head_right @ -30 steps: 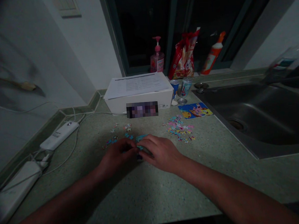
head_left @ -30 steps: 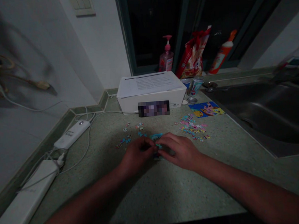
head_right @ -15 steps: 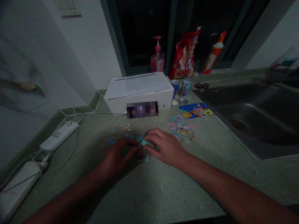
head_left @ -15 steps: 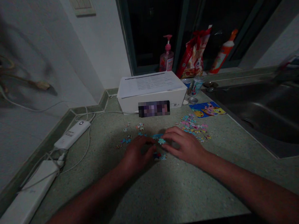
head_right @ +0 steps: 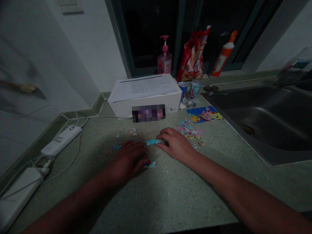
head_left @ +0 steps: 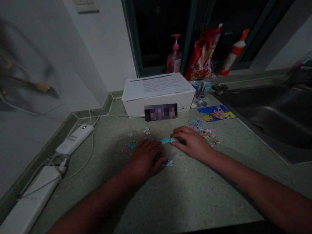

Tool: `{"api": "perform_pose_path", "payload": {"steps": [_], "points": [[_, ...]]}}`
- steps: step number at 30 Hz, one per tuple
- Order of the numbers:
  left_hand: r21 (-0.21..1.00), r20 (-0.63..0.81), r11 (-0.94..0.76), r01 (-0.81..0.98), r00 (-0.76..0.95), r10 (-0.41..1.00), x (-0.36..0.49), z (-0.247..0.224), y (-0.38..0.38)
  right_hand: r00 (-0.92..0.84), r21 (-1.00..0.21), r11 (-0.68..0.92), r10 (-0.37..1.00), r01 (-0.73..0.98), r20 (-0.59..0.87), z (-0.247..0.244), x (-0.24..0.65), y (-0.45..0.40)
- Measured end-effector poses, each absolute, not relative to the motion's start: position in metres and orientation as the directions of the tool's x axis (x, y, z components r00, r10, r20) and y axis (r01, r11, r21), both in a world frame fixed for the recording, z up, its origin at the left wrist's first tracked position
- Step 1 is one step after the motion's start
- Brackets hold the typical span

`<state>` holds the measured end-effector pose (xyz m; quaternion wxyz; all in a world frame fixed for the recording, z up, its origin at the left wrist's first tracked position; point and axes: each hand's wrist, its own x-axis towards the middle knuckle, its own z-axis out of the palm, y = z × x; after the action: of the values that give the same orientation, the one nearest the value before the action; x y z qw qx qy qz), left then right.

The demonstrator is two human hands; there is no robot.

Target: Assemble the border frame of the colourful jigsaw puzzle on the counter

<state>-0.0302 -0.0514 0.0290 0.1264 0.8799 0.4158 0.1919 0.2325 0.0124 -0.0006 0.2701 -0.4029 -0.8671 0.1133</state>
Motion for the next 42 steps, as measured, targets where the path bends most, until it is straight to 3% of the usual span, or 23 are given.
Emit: {"api": "perform_pose_path", "payload": {"steps": [42], "points": [[0.332, 0.242, -0.641, 0.692, 0.594, 0.767, -0.031, 0.022, -0.051, -0.522, -0.380, 0.636, 0.770, 0.671, 0.368, 0.004, 0.221, 0.011]]}}
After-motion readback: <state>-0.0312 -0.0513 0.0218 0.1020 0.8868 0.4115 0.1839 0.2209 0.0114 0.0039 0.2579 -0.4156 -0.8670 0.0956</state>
